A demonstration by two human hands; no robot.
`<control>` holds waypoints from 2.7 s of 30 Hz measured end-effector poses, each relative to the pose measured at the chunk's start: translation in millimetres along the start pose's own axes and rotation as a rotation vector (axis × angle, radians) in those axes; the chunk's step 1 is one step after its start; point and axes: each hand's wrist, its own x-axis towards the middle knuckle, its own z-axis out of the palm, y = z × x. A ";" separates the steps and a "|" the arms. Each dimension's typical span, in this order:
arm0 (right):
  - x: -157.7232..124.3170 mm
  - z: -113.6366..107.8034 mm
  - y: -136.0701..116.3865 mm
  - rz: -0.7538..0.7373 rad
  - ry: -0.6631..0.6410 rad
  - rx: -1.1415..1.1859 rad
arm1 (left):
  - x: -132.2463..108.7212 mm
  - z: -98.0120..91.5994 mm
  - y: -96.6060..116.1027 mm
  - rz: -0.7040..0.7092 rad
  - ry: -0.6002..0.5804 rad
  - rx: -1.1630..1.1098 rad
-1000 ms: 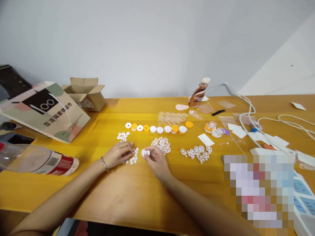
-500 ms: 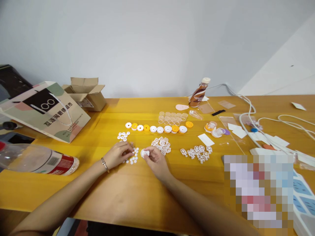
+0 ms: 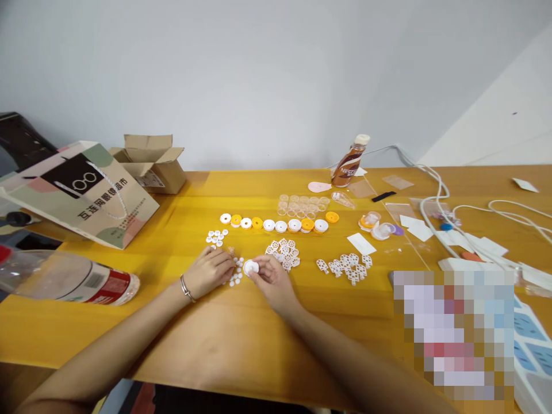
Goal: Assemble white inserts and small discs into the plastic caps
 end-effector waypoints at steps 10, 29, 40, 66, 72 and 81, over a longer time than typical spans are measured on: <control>-1.6 0.3 -1.9 0.004 -0.027 -0.032 | 3.6 -10.4 7.5 -0.639 0.019 -1.185; -2.3 1.4 -4.1 0.025 -0.101 -0.012 | 2.5 -6.4 10.8 -0.273 0.181 -0.762; -2.8 -1.0 4.0 -0.018 -0.231 -0.015 | 5.5 -18.6 12.2 0.176 0.230 -0.155; -2.9 -0.6 5.1 -0.020 -0.175 -0.054 | 5.3 -30.2 10.7 0.327 0.073 -0.001; -2.4 -0.1 2.2 -0.015 -0.167 -0.048 | 6.4 -31.4 11.0 0.342 0.070 0.043; -1.0 -2.0 3.6 -0.003 -0.149 -0.026 | 5.8 -30.6 12.1 0.354 0.045 0.068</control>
